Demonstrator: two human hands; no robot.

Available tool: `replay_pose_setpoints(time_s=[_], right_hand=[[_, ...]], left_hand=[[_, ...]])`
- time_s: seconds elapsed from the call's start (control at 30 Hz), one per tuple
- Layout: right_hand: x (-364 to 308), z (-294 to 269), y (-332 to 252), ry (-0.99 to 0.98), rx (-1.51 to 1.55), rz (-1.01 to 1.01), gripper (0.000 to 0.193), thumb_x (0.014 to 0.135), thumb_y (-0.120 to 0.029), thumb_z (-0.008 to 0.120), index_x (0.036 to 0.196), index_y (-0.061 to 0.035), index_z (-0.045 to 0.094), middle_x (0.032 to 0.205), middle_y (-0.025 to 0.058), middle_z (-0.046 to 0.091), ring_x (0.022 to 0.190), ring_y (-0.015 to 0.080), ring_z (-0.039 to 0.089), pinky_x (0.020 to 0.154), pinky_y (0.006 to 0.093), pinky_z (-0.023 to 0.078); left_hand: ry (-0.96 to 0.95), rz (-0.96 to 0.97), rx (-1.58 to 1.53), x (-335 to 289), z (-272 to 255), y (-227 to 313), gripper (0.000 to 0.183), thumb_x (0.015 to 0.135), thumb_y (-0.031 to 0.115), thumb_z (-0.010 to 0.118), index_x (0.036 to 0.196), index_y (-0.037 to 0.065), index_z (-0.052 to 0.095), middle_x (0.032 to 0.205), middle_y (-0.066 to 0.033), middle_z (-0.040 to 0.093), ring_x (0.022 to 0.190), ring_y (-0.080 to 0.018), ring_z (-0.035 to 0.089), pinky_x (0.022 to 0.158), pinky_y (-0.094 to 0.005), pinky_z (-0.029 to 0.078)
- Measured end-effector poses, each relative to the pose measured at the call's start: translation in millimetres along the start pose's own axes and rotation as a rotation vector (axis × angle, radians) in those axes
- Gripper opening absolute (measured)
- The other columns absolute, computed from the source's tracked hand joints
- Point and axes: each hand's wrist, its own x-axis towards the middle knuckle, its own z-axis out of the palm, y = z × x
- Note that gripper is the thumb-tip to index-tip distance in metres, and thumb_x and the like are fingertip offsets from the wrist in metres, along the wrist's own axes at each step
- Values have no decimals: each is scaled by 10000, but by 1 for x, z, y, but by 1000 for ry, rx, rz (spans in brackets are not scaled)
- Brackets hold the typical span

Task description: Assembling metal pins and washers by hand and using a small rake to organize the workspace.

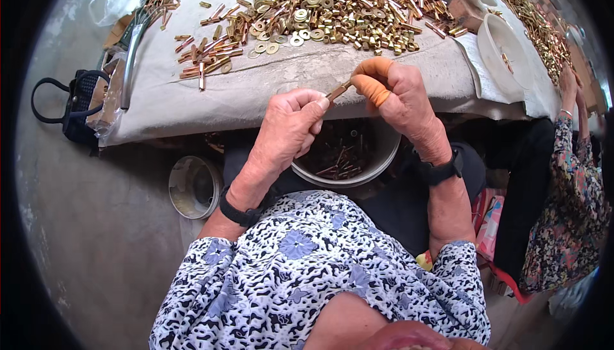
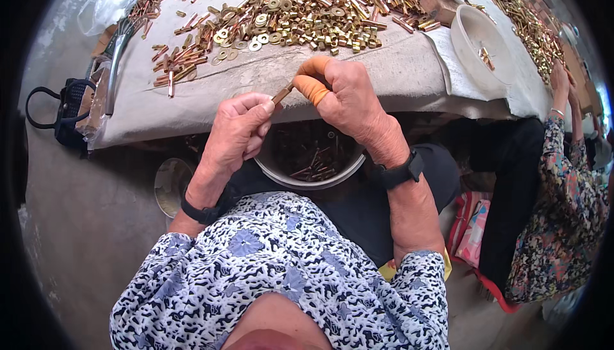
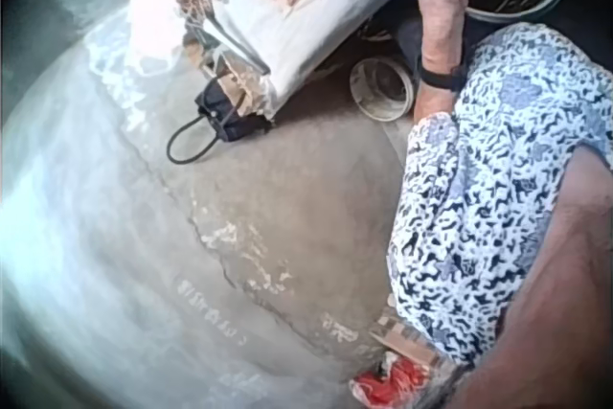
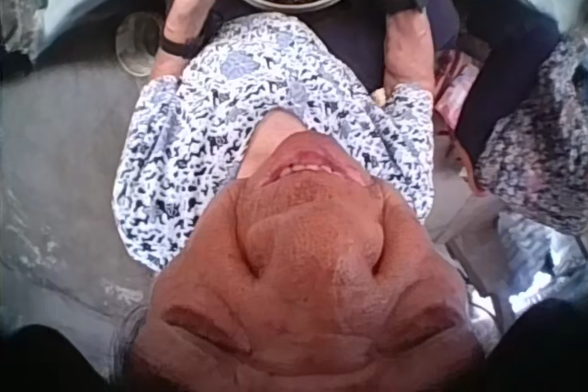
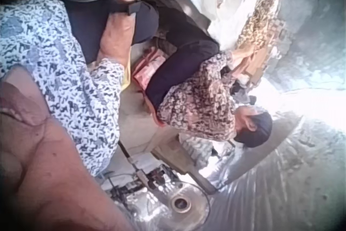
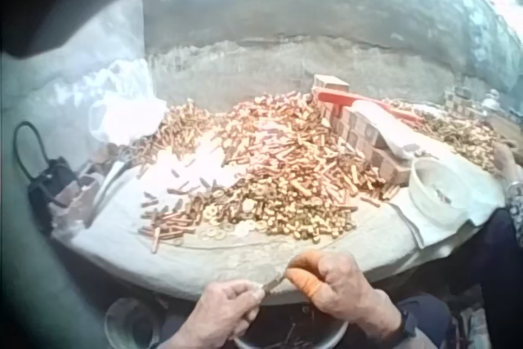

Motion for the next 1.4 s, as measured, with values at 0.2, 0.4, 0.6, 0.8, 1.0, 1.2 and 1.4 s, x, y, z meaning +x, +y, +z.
replay_pose_setpoints(time_s=[0.2,0.4,0.6,0.8,1.0,1.2,1.4], right_hand=[[-8,-5,-3,-121,307,-30,163,856,-42,593,1005,20,618,718,11,608,619,57,563,553,208,470],[-14,-11,1,-46,26,-297,139,860,-110,628,925,12,629,622,94,577,539,131,539,507,279,437],[-14,-10,16,25,-106,-508,226,869,-212,635,776,-7,631,565,155,516,487,211,522,467,342,407],[-18,-15,22,73,-170,-565,337,851,-336,646,738,-19,639,582,175,542,497,238,562,455,346,411],[-31,-20,14,123,215,-464,172,837,-169,672,857,0,646,602,77,598,546,132,552,518,277,443],[-29,-23,21,88,87,-538,139,835,-111,668,890,13,637,605,55,583,558,97,503,524,269,431],[-45,-8,10,193,247,-412,143,840,-120,669,897,10,645,645,53,604,592,88,515,546,260,443]], left_hand=[[-65,-64,-111,-8,5,2,198,927,206,565,937,12,601,587,29,468,340,-11,290,290,-180,212],[-132,-66,-167,-15,12,-3,192,923,198,568,940,10,601,586,28,469,337,-12,291,281,-180,211],[16,115,95,-21,23,-11,204,911,231,595,926,28,607,589,28,467,344,-12,299,290,-177,218],[60,245,244,-25,33,-13,188,919,214,586,905,27,600,586,23,488,355,-21,349,304,-181,241],[39,202,141,-27,42,-9,192,917,219,590,920,28,601,598,16,490,345,-27,327,299,-186,233],[7,186,110,-30,46,-13,197,908,218,599,939,24,602,614,23,487,344,-16,314,290,-175,215],[-25,143,21,-32,47,-7,181,910,214,596,941,36,598,610,33,486,347,-11,309,291,-174,213]])
